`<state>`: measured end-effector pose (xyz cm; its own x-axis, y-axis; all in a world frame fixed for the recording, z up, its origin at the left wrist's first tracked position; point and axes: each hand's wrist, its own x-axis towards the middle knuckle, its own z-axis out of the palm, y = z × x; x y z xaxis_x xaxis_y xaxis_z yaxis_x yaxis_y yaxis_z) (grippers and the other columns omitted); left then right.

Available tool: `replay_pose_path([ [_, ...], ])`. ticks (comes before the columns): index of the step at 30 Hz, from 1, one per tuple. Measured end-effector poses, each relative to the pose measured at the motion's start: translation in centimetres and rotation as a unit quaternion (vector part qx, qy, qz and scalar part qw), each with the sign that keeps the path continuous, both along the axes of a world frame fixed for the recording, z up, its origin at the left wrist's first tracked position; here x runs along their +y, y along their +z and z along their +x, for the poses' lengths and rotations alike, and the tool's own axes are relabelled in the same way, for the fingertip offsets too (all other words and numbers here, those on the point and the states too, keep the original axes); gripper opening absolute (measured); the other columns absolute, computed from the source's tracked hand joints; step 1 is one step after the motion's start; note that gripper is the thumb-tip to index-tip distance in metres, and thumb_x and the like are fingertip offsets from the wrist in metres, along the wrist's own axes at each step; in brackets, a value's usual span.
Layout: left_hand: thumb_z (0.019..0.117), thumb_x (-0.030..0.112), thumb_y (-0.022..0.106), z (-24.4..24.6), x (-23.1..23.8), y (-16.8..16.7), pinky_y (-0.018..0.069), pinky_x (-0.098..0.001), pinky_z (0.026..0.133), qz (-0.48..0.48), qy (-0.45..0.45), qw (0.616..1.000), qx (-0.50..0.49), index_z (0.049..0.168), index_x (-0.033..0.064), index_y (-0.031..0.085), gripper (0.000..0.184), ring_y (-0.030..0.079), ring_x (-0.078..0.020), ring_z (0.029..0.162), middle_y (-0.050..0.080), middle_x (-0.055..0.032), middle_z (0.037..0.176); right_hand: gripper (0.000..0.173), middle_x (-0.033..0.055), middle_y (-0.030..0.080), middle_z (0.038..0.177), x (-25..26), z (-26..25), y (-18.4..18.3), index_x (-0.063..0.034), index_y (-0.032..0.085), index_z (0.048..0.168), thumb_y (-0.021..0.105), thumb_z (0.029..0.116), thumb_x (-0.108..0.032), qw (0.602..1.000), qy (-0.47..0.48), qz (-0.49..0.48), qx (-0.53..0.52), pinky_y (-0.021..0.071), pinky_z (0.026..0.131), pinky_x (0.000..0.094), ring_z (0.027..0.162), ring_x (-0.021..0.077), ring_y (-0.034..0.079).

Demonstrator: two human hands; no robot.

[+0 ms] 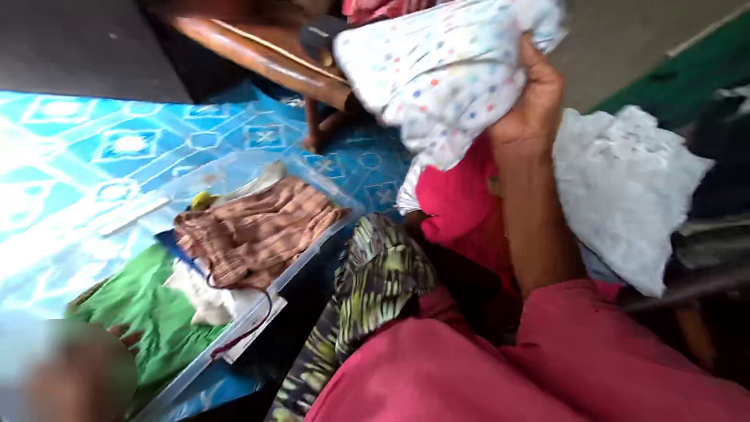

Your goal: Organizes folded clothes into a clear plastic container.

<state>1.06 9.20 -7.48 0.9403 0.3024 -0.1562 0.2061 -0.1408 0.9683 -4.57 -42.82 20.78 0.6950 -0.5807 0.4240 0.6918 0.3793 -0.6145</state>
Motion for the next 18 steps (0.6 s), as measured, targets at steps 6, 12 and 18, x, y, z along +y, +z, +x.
replay_pose_path([
  [6,0.1040,0.013,0.053,1.2,0.8,-0.7,0.0571,-0.0261,0.063,0.020,-0.018,0.998,0.061,0.140,-0.0016,0.042,0.040,0.064,-0.0076,0.070,0.059,-0.0046,0.101,0.031,0.0163,0.058,0.119,-9.9,-10.4,-0.2,-0.0043,0.040,0.133,0.024,0.1119,-0.020,0.951,-0.296,0.035,-0.074,0.0540,0.097,0.0521,0.112,0.0271,0.062],
  [12,0.1004,0.013,0.058,0.4,-0.1,-0.6,0.0557,-0.0275,0.065,0.033,-0.024,0.999,0.030,0.138,-0.0021,0.048,0.042,0.063,-0.0082,0.074,0.062,-0.0081,0.105,0.043,0.0132,0.049,0.140,-10.4,-15.0,-11.7,-0.0103,0.031,0.150,0.031,0.1107,-0.027,0.883,-0.379,0.213,0.178,0.0511,0.101,0.0484,0.127,0.0247,0.053],
  [18,0.1020,0.009,0.056,-1.1,-2.9,2.6,0.0552,-0.0395,0.081,0.034,0.022,0.998,0.048,0.139,-0.0051,0.047,0.041,0.064,-0.0206,0.089,0.061,-0.0225,0.120,0.052,0.0134,0.046,0.133,-4.9,-9.5,-11.2,-0.0109,0.020,0.153,0.022,0.1106,-0.040,0.903,-0.250,0.140,0.321,0.0561,0.087,0.0354,0.107,0.0205,0.063],
])
